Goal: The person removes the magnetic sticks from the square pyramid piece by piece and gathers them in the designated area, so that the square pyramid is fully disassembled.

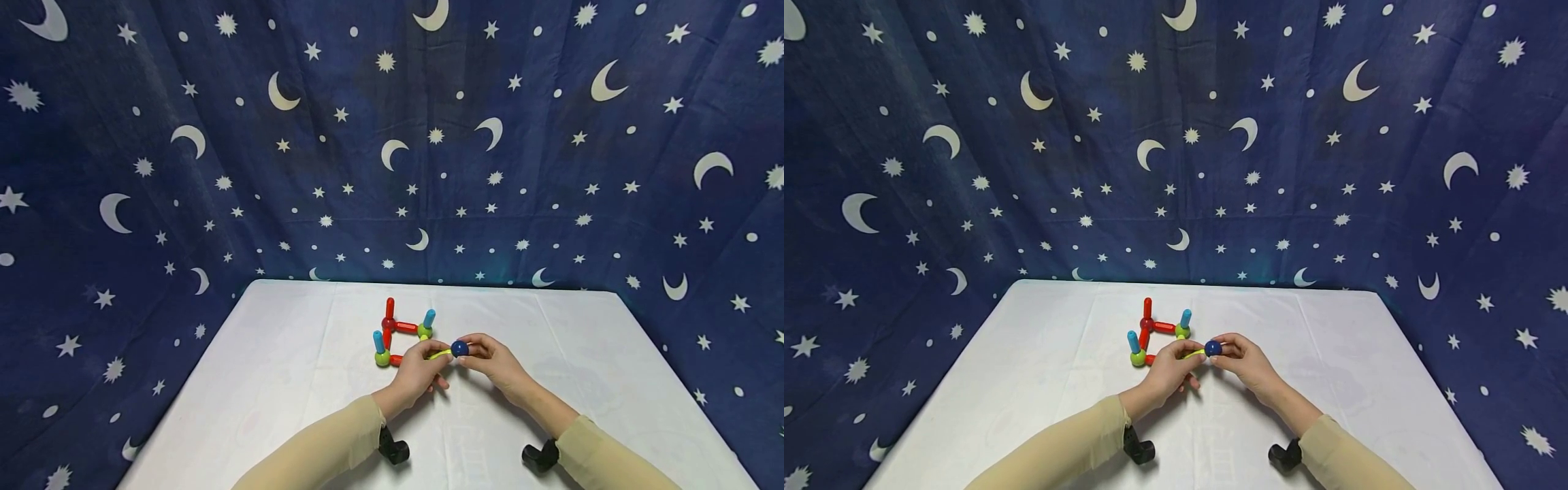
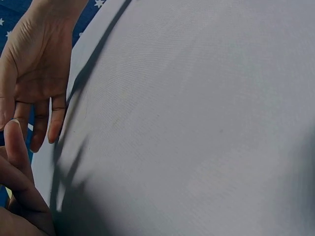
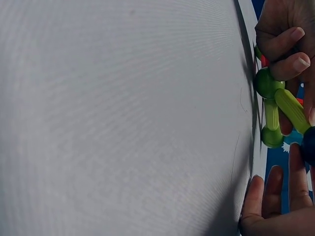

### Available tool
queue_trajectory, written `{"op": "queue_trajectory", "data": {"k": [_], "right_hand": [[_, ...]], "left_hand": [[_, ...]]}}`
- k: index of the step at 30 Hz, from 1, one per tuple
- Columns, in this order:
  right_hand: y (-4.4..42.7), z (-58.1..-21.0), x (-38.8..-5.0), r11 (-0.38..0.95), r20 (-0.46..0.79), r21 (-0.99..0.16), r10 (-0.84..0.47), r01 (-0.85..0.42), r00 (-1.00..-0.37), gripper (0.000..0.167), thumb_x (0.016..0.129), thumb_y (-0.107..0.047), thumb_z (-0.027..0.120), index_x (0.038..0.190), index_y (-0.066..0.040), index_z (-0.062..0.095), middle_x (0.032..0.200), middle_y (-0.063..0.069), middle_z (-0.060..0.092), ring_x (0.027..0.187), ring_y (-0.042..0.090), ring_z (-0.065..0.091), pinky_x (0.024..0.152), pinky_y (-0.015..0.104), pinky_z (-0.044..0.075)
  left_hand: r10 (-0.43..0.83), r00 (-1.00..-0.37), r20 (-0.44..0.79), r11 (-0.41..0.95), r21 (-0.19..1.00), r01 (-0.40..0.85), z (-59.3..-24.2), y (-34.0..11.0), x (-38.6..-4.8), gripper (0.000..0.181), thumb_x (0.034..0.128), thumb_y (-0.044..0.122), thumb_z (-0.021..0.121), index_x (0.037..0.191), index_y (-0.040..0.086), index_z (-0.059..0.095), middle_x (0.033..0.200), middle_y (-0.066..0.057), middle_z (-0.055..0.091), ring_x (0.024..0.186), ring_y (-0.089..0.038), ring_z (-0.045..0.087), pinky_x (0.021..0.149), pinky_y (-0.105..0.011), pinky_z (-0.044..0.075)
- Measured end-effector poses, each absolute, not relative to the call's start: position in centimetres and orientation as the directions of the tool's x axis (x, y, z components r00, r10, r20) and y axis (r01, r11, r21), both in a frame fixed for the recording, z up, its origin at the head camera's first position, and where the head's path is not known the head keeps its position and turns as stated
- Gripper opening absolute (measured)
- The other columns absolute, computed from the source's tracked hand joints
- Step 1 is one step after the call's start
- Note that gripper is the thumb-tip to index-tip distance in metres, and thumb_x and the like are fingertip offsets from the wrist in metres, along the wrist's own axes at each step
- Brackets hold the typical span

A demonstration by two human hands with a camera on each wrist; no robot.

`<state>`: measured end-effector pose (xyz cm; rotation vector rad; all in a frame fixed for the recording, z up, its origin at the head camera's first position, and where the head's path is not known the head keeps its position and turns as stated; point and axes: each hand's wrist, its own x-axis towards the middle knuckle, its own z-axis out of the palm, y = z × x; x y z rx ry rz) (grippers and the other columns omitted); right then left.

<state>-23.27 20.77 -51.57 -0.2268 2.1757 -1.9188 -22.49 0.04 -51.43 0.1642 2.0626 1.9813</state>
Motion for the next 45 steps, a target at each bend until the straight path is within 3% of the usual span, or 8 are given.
{"op": "queue_trajectory", "data": {"k": [9, 17, 21, 28, 32, 36, 41, 45], "right_hand": [[20.9, -51.6, -23.4, 0.163, -0.060, -0.986, -0.251, 0.019, -0.966, 0.050, 0.089, -0.018, 0.082, 0.131, -0.002, 0.059, 0.108, 0.010, 0.070, 0.107, 0.022, 0.065, 0.091, 0.028, 0.049], [21.4, -51.4, -23.8, 0.092, -0.074, -0.994, -0.235, 0.054, -0.969, 0.052, 0.094, -0.015, 0.076, 0.136, 0.004, 0.052, 0.115, 0.014, 0.067, 0.105, 0.017, 0.065, 0.094, 0.036, 0.054], [21.7, -51.3, -24.1, 0.128, -0.069, -0.991, -0.214, 0.042, -0.974, 0.054, 0.094, -0.017, 0.077, 0.136, 0.005, 0.052, 0.117, 0.015, 0.068, 0.105, 0.017, 0.066, 0.094, 0.036, 0.054], [22.9, -51.0, -25.4, 0.235, -0.069, -0.971, -0.132, 0.037, -0.989, 0.054, 0.094, -0.023, 0.077, 0.136, 0.002, 0.055, 0.117, 0.013, 0.068, 0.103, 0.018, 0.066, 0.090, 0.034, 0.055], [24.0, -50.8, -26.4, 0.302, -0.070, -0.952, -0.086, 0.041, -0.994, 0.055, 0.095, -0.027, 0.076, 0.137, 0.000, 0.055, 0.119, 0.013, 0.068, 0.102, 0.015, 0.066, 0.091, 0.035, 0.055], [24.9, -50.6, -27.2, 0.384, -0.049, -0.923, -0.061, 0.022, -0.997, 0.055, 0.096, -0.029, 0.075, 0.138, 0.000, 0.055, 0.123, 0.015, 0.067, 0.112, 0.023, 0.063, 0.094, 0.038, 0.052], [25.5, -50.9, -28.3, 0.487, -0.008, -0.873, -0.033, -0.009, -0.999, 0.051, 0.096, -0.028, 0.075, 0.136, -0.002, 0.057, 0.122, 0.016, 0.066, 0.117, 0.031, 0.060, 0.096, 0.043, 0.046], [25.5, -50.9, -28.9, 0.530, 0.017, -0.847, -0.031, -0.031, -0.999, 0.049, 0.095, -0.025, 0.075, 0.134, -0.001, 0.059, 0.122, 0.020, 0.065, 0.116, 0.035, 0.059, 0.096, 0.047, 0.047]], "left_hand": [[0.254, -0.960, -0.120, 0.071, 0.992, -0.105, -51.3, 0.2, -22.5, 0.017, 0.0978, 0.020, 0.070, 0.114, 0.014, 0.070, 0.101, -0.018, 0.065, 0.051, -0.011, 0.062, 0.045, -0.022, 0.040], [0.254, -0.961, -0.105, 0.083, 0.993, -0.086, -51.5, 0.2, -22.5, 0.026, 0.0984, 0.021, 0.070, 0.120, 0.007, 0.069, 0.095, -0.003, 0.063, 0.052, -0.010, 0.062, 0.045, -0.022, 0.040], [0.264, -0.959, -0.107, 0.113, 0.990, -0.080, -51.5, 0.1, -22.6, 0.032, 0.0989, 0.022, 0.070, 0.126, 0.006, 0.066, 0.099, -0.001, 0.063, 0.053, -0.011, 0.063, 0.045, -0.022, 0.041], [0.307, -0.947, -0.091, 0.312, 0.950, 0.010, -50.7, -0.9, -22.7, 0.031, 0.0977, 0.017, 0.071, 0.128, 0.010, 0.068, 0.102, 0.002, 0.065, 0.052, -0.014, 0.063, 0.050, -0.026, 0.047], [0.333, -0.942, -0.039, 0.484, 0.865, 0.136, -50.1, -1.7, -22.9, 0.026, 0.0964, 0.019, 0.073, 0.122, 0.014, 0.072, 0.105, 0.005, 0.068, 0.052, -0.012, 0.061, 0.060, -0.026, 0.050], [0.350, -0.937, 0.006, 0.598, 0.769, 0.229, -49.8, -2.2, -23.1, 0.025, 0.0944, 0.021, 0.076, 0.119, 0.016, 0.075, 0.100, 0.009, 0.070, 0.052, -0.010, 0.059, 0.058, -0.026, 0.049], [0.361, -0.928, 0.088, 0.681, 0.655, 0.327, -49.7, -2.6, -23.2, 0.025, 0.0913, 0.024, 0.080, 0.116, 0.018, 0.078, 0.101, 0.012, 0.071, 0.074, -0.002, 0.060, 0.065, -0.023, 0.048], [0.372, -0.919, 0.131, 0.710, 0.598, 0.372, -49.9, -2.9, -23.2, 0.024, 0.0912, 0.027, 0.080, 0.114, 0.019, 0.078, 0.101, 0.012, 0.070, 0.088, -0.003, 0.060, 0.073, -0.022, 0.048]]}}
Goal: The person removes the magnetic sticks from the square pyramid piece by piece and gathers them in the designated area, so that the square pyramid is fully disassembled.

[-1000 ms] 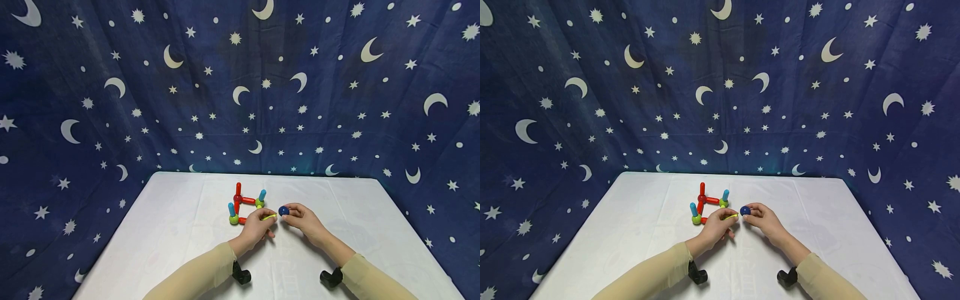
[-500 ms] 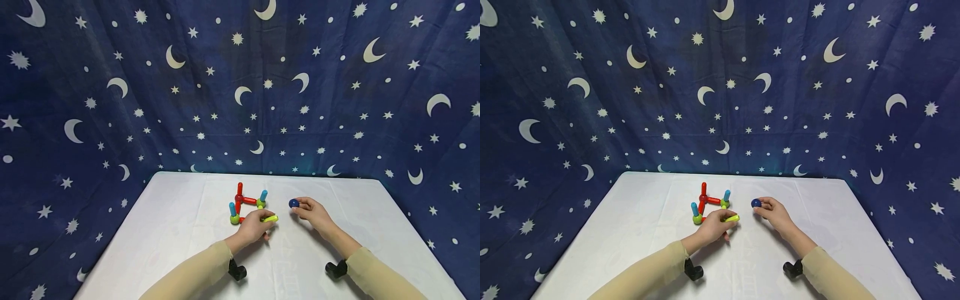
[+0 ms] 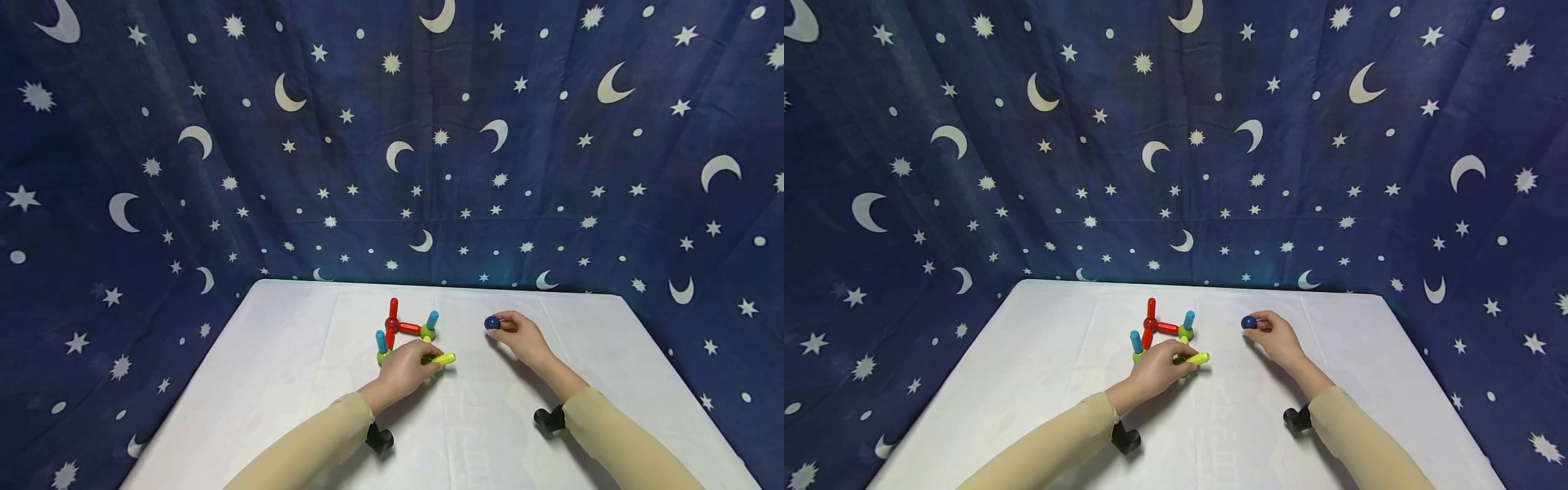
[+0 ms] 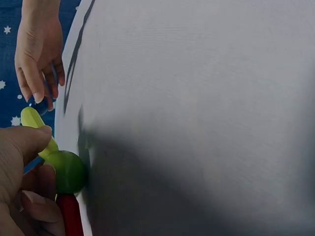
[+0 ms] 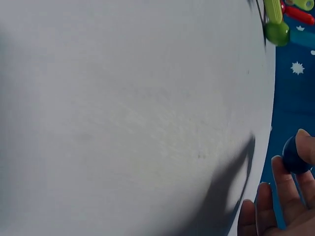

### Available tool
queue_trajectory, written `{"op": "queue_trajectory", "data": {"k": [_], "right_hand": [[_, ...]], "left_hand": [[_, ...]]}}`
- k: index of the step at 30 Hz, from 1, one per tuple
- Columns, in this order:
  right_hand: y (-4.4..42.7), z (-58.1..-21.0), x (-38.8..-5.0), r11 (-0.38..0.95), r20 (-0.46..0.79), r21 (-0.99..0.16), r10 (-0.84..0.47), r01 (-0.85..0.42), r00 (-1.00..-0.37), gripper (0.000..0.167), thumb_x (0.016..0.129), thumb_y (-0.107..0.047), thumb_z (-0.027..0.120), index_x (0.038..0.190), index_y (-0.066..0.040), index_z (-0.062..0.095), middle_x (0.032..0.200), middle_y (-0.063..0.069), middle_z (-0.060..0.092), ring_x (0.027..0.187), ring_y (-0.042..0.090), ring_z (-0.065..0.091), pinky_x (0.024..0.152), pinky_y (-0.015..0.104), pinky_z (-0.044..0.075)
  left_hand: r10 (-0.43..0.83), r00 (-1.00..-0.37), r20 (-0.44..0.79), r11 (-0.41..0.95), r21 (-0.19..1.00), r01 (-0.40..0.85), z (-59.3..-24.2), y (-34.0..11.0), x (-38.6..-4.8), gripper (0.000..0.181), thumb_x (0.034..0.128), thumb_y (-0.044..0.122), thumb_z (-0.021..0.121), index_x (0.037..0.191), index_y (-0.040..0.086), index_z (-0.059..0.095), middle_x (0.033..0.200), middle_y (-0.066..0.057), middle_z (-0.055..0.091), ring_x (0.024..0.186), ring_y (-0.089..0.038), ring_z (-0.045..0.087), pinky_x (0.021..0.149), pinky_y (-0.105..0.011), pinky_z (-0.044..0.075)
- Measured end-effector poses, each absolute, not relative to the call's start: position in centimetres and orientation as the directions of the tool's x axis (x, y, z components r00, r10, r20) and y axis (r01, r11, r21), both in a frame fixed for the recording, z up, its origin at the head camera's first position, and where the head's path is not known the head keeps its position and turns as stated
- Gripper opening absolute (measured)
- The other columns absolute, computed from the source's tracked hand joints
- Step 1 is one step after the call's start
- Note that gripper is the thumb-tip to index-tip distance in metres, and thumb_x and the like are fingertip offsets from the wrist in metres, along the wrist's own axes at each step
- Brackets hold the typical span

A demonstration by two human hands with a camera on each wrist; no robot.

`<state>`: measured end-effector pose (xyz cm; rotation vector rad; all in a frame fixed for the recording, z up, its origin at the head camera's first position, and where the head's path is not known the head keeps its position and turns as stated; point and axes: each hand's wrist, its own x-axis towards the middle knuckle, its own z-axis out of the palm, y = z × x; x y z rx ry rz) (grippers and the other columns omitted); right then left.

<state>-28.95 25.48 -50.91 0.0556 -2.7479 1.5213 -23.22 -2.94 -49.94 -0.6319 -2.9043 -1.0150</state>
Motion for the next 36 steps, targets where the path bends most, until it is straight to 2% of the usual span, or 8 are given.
{"op": "queue_trajectory", "data": {"k": [5, 10, 17, 25, 36], "right_hand": [[25.4, -50.9, -29.6, 0.574, 0.042, -0.816, -0.043, -0.059, -0.998, 0.048, 0.095, -0.023, 0.076, 0.134, 0.000, 0.060, 0.120, 0.020, 0.065, 0.112, 0.035, 0.060, 0.093, 0.047, 0.048], [25.4, -50.9, -30.2, 0.623, 0.047, -0.779, -0.049, -0.068, -0.998, 0.048, 0.094, -0.023, 0.076, 0.133, 0.001, 0.061, 0.116, 0.020, 0.065, 0.108, 0.035, 0.059, 0.091, 0.048, 0.048], [25.2, -50.7, -31.1, 0.646, 0.049, -0.760, -0.051, -0.070, -0.998, 0.049, 0.094, -0.021, 0.075, 0.134, 0.003, 0.060, 0.121, 0.025, 0.063, 0.114, 0.040, 0.058, 0.096, 0.055, 0.047], [25.1, -51.1, -31.7, 0.749, 0.034, -0.660, -0.037, -0.050, -0.999, 0.048, 0.091, -0.026, 0.077, 0.131, -0.003, 0.063, 0.112, 0.017, 0.068, 0.107, 0.038, 0.059, 0.093, 0.057, 0.043], [25.1, -51.3, -31.9, 0.745, 0.037, -0.665, -0.027, -0.045, -0.999, 0.048, 0.091, -0.028, 0.076, 0.131, -0.006, 0.063, 0.109, 0.014, 0.067, 0.105, 0.037, 0.056, 0.089, 0.055, 0.040]], "left_hand": [[0.373, -0.918, 0.139, 0.710, 0.594, 0.378, -50.2, -3.3, -23.3, 0.024, 0.0923, 0.027, 0.079, 0.115, 0.020, 0.078, 0.104, 0.010, 0.069, 0.091, -0.003, 0.060, 0.075, -0.023, 0.049], [0.385, -0.912, 0.142, 0.696, 0.605, 0.388, -50.5, -3.5, -23.4, 0.022, 0.0927, 0.026, 0.078, 0.114, 0.021, 0.078, 0.102, 0.013, 0.067, 0.089, -0.001, 0.059, 0.073, -0.022, 0.048], [0.394, -0.909, 0.137, 0.682, 0.620, 0.389, -50.8, -3.7, -23.6, 0.022, 0.0930, 0.026, 0.078, 0.114, 0.022, 0.077, 0.102, 0.015, 0.065, 0.088, 0.000, 0.058, 0.077, -0.024, 0.049], [0.399, -0.907, 0.138, 0.674, 0.626, 0.392, -51.0, -3.8, -23.7, 0.023, 0.0933, 0.026, 0.078, 0.116, 0.023, 0.077, 0.103, 0.016, 0.065, 0.090, -0.001, 0.058, 0.078, -0.024, 0.049], [0.392, -0.911, 0.127, 0.680, 0.627, 0.380, -51.0, -3.8, -23.7, 0.023, 0.0935, 0.025, 0.077, 0.116, 0.023, 0.077, 0.104, 0.014, 0.066, 0.089, -0.001, 0.057, 0.078, -0.024, 0.048]]}}
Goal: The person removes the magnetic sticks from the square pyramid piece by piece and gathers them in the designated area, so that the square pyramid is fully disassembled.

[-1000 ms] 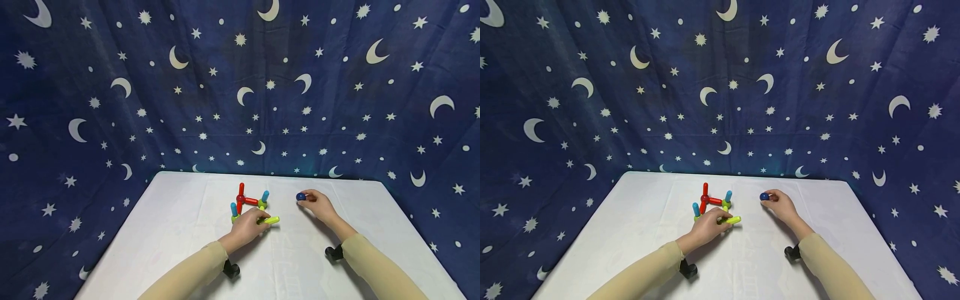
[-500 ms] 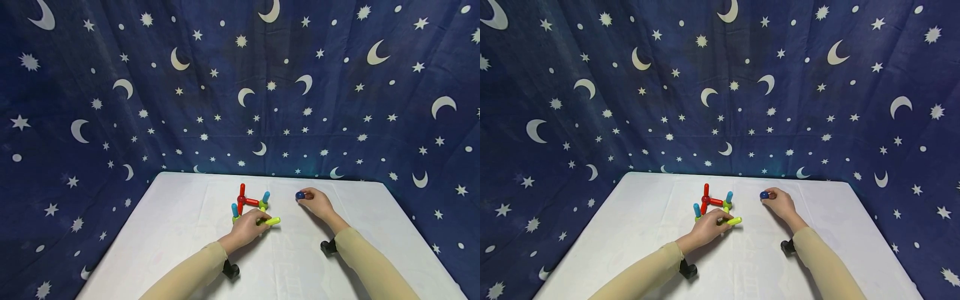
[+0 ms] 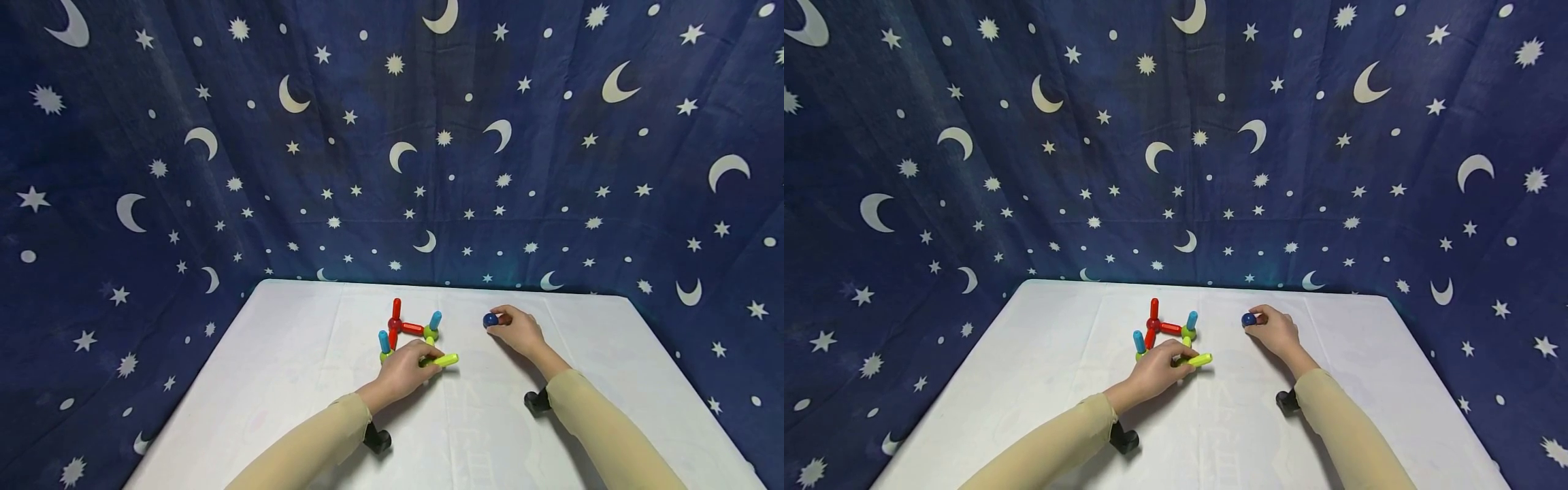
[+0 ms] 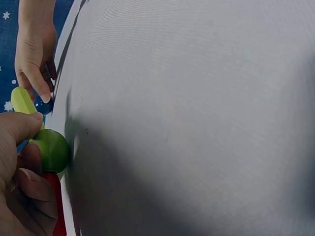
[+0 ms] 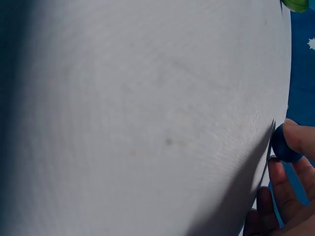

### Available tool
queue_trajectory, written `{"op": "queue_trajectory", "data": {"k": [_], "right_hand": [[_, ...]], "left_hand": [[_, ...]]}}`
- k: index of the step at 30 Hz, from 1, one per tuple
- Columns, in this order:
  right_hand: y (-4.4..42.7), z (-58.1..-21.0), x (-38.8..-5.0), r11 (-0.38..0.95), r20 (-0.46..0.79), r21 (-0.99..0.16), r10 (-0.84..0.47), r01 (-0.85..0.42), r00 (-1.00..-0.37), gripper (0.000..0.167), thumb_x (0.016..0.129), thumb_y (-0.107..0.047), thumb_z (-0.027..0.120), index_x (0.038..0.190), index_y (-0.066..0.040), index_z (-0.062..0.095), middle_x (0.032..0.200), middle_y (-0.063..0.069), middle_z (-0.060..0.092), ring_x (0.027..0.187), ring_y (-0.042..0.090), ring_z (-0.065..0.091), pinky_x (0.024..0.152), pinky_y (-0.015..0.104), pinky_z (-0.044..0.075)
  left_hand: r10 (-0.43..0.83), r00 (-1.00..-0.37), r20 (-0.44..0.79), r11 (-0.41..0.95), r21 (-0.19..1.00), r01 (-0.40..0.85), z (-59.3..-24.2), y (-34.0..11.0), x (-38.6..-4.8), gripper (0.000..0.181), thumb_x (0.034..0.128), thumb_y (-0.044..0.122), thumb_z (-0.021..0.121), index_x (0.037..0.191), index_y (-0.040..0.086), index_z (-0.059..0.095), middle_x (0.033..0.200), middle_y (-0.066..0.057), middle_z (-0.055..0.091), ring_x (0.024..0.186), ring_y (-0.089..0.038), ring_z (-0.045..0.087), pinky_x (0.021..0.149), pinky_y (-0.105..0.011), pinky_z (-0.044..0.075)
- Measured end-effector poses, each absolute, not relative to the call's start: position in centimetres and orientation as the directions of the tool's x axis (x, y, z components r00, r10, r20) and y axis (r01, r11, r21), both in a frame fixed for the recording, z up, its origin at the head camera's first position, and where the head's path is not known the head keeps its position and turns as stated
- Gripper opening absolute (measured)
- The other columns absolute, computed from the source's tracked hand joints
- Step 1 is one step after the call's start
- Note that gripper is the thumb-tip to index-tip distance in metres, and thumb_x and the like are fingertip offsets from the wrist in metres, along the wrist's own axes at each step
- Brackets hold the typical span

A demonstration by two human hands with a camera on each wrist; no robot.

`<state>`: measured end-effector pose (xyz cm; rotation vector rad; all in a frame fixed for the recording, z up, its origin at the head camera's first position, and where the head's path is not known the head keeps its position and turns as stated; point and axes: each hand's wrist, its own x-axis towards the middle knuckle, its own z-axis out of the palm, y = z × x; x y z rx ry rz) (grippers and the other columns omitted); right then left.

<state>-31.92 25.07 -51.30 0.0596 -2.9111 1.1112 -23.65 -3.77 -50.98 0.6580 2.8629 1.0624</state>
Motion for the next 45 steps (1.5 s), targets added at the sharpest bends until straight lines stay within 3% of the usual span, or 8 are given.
{"op": "queue_trajectory", "data": {"k": [15, 21, 27, 32, 35, 40, 45], "right_hand": [[25.4, -51.4, -32.3, 0.749, 0.015, -0.662, -0.032, -0.034, -0.999, 0.056, 0.089, -0.029, 0.078, 0.136, -0.004, 0.060, 0.111, 0.013, 0.066, 0.107, 0.036, 0.056, 0.091, 0.055, 0.040], [25.7, -51.5, -32.3, 0.716, 0.009, -0.696, -0.055, -0.046, -0.998, 0.060, 0.091, -0.026, 0.078, 0.140, -0.001, 0.056, 0.119, 0.019, 0.064, 0.109, 0.036, 0.059, 0.093, 0.052, 0.047], [25.6, -50.7, -31.1, 0.685, 0.131, -0.720, -0.022, -0.110, -0.991, 0.051, 0.098, -0.027, 0.069, 0.140, -0.002, 0.057, 0.128, 0.022, 0.062, 0.122, 0.041, 0.053, 0.101, 0.056, 0.042], [24.0, -49.7, -29.1, 0.626, 0.217, -0.759, -0.015, -0.179, -0.976, 0.038, 0.101, -0.025, 0.065, 0.132, -0.003, 0.064, 0.120, 0.016, 0.067, 0.118, 0.036, 0.055, 0.097, 0.051, 0.043], [22.4, -49.6, -27.8, 0.540, 0.120, -0.831, -0.068, -0.137, -0.990, 0.039, 0.102, -0.024, 0.064, 0.134, -0.001, 0.062, 0.117, 0.014, 0.068, 0.112, 0.032, 0.060, 0.089, 0.043, 0.049], [20.2, -50.2, -26.1, 0.352, -0.187, -0.927, -0.127, 0.132, -0.974, 0.050, 0.100, -0.025, 0.067, 0.142, -0.001, 0.054, 0.116, 0.013, 0.068, 0.095, 0.024, 0.065, 0.072, 0.034, 0.054], [19.4, -50.8, -25.3, 0.165, -0.310, -0.944, -0.156, 0.285, -0.938, 0.051, 0.099, -0.018, 0.068, 0.142, 0.003, 0.050, 0.114, 0.017, 0.066, 0.085, 0.020, 0.066, 0.069, 0.031, 0.057]], "left_hand": [[0.395, -0.908, 0.139, 0.682, 0.617, 0.392, -50.8, -3.7, -23.6, 0.024, 0.0933, 0.024, 0.078, 0.117, 0.022, 0.077, 0.107, 0.012, 0.067, 0.092, -0.001, 0.059, 0.077, -0.023, 0.049], [0.397, -0.906, 0.146, 0.676, 0.621, 0.397, -50.8, -3.5, -23.7, 0.023, 0.0936, 0.023, 0.077, 0.117, 0.021, 0.077, 0.106, 0.011, 0.067, 0.092, -0.003, 0.059, 0.079, -0.023, 0.049], [0.391, -0.907, 0.158, 0.676, 0.619, 0.400, -50.8, -3.1, -23.6, 0.023, 0.0935, 0.022, 0.077, 0.116, 0.019, 0.077, 0.104, 0.009, 0.067, 0.090, -0.006, 0.059, 0.078, -0.021, 0.048], [0.362, -0.917, 0.169, 0.688, 0.615, 0.385, -50.6, -2.5, -23.6, 0.023, 0.0931, 0.022, 0.078, 0.116, 0.016, 0.077, 0.102, 0.007, 0.066, 0.085, -0.005, 0.056, 0.074, -0.021, 0.048], [0.340, -0.923, 0.182, 0.690, 0.619, 0.376, -50.6, -2.1, -23.6, 0.025, 0.0932, 0.021, 0.077, 0.118, 0.016, 0.076, 0.104, 0.005, 0.065, 0.086, -0.005, 0.057, 0.077, -0.022, 0.049], [0.328, -0.925, 0.192, 0.653, 0.661, 0.369, -50.7, -1.8, -23.5, 0.034, 0.0933, 0.016, 0.076, 0.126, 0.013, 0.071, 0.116, -0.004, 0.064, 0.095, -0.011, 0.059, 0.084, -0.026, 0.050], [0.314, -0.938, 0.145, 0.641, 0.697, 0.322, -51.0, -1.9, -22.7, 0.043, 0.0941, 0.016, 0.075, 0.136, 0.013, 0.064, 0.128, -0.008, 0.058, 0.102, -0.014, 0.059, 0.090, -0.032, 0.051]]}}
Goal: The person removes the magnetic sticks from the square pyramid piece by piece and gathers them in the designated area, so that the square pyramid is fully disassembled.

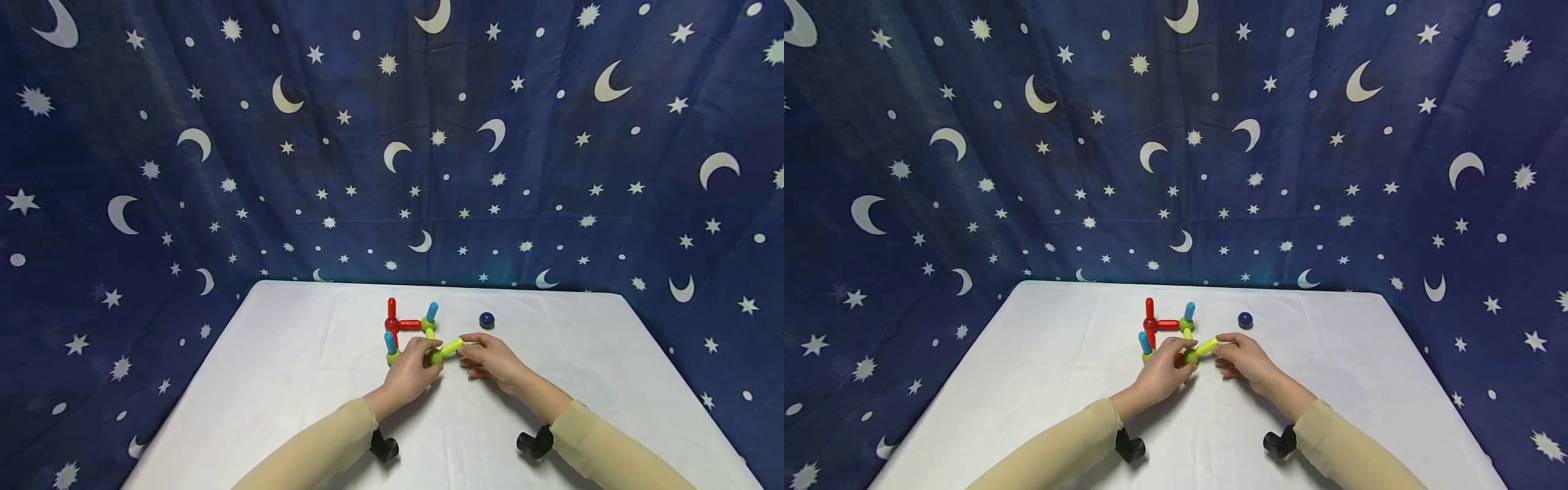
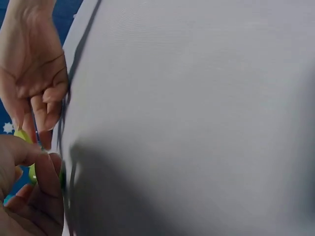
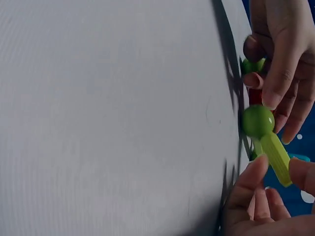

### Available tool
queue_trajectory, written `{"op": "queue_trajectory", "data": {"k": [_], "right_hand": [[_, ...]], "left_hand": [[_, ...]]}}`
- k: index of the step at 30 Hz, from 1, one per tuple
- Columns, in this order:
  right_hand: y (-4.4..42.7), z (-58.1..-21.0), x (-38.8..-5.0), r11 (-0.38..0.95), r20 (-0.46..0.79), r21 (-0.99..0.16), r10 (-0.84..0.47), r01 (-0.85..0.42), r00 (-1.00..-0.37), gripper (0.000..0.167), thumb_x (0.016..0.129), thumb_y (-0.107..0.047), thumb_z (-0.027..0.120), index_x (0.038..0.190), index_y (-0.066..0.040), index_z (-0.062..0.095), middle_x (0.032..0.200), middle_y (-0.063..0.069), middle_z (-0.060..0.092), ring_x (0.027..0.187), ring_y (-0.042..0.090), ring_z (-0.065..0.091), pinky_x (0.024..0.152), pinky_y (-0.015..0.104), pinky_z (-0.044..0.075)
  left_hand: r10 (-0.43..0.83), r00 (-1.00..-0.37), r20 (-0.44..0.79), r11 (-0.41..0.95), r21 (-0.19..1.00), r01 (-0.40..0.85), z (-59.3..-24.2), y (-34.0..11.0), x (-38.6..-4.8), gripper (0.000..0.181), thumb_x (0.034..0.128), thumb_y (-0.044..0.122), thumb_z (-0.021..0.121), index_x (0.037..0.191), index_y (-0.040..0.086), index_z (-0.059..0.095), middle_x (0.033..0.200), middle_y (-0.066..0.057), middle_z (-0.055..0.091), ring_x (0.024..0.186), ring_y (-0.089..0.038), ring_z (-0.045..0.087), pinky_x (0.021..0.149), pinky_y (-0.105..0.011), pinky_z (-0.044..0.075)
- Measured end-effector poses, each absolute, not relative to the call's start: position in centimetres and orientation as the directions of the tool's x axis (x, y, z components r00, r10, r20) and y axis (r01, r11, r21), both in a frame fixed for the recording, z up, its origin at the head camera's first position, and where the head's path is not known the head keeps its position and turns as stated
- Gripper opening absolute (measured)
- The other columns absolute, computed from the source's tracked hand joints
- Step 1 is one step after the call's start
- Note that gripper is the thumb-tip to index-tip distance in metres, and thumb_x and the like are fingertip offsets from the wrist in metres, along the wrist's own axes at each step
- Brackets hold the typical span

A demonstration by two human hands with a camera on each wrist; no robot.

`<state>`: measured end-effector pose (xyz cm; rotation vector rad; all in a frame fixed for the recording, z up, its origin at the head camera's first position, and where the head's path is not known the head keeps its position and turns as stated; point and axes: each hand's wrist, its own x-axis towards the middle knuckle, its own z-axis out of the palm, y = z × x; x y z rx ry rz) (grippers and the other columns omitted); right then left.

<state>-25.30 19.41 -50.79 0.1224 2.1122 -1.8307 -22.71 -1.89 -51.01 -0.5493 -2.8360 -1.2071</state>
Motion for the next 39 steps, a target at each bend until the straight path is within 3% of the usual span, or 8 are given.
{"op": "queue_trajectory", "data": {"k": [7, 15, 24, 39], "right_hand": [[18.5, -50.9, -25.2, -0.013, -0.386, -0.919, -0.170, 0.394, -0.907, 0.044, 0.101, -0.010, 0.064, 0.139, 0.006, 0.047, 0.103, 0.015, 0.070, 0.082, 0.017, 0.072, 0.067, 0.027, 0.059], [17.6, -51.2, -25.0, -0.164, -0.443, -0.868, -0.169, 0.468, -0.881, 0.042, 0.104, -0.011, 0.060, 0.139, 0.006, 0.045, 0.093, 0.013, 0.074, 0.078, 0.017, 0.074, 0.071, 0.028, 0.059], [17.4, -51.7, -24.8, -0.303, -0.415, -0.831, -0.223, 0.467, -0.882, 0.030, 0.107, -0.008, 0.051, 0.132, 0.006, 0.044, 0.084, 0.009, 0.073, 0.073, 0.012, 0.073, 0.070, 0.025, 0.059], [16.9, -51.9, -24.7, -0.271, -0.437, -0.846, -0.142, 0.459, -0.888, 0.033, 0.105, -0.010, 0.057, 0.133, 0.001, 0.044, 0.085, 0.008, 0.071, 0.070, 0.010, 0.071, 0.068, 0.024, 0.058]], "left_hand": [[0.250, -0.961, 0.121, 0.606, 0.754, 0.252, -51.6, -2.5, -22.6, 0.040, 0.0954, 0.015, 0.072, 0.133, 0.011, 0.061, 0.120, -0.009, 0.060, 0.098, -0.013, 0.060, 0.085, -0.031, 0.052], [0.252, -0.968, 0.019, 0.481, 0.865, 0.142, -52.1, -2.5, -23.1, 0.031, 0.0991, 0.015, 0.069, 0.128, 0.009, 0.059, 0.098, -0.006, 0.055, 0.052, -0.010, 0.061, 0.045, -0.028, 0.051], [0.264, -0.964, 0.007, 0.415, 0.902, 0.120, -52.4, -2.3, -23.2, 0.030, 0.0983, 0.013, 0.071, 0.125, 0.008, 0.058, 0.098, -0.006, 0.054, 0.052, -0.011, 0.063, 0.044, -0.029, 0.052], [0.299, -0.954, 0.006, 0.434, 0.890, 0.141, -52.7, -2.5, -23.6, 0.027, 0.0997, 0.016, 0.069, 0.124, 0.011, 0.057, 0.103, -0.004, 0.055, 0.053, -0.011, 0.062, 0.045, -0.031, 0.053]]}}
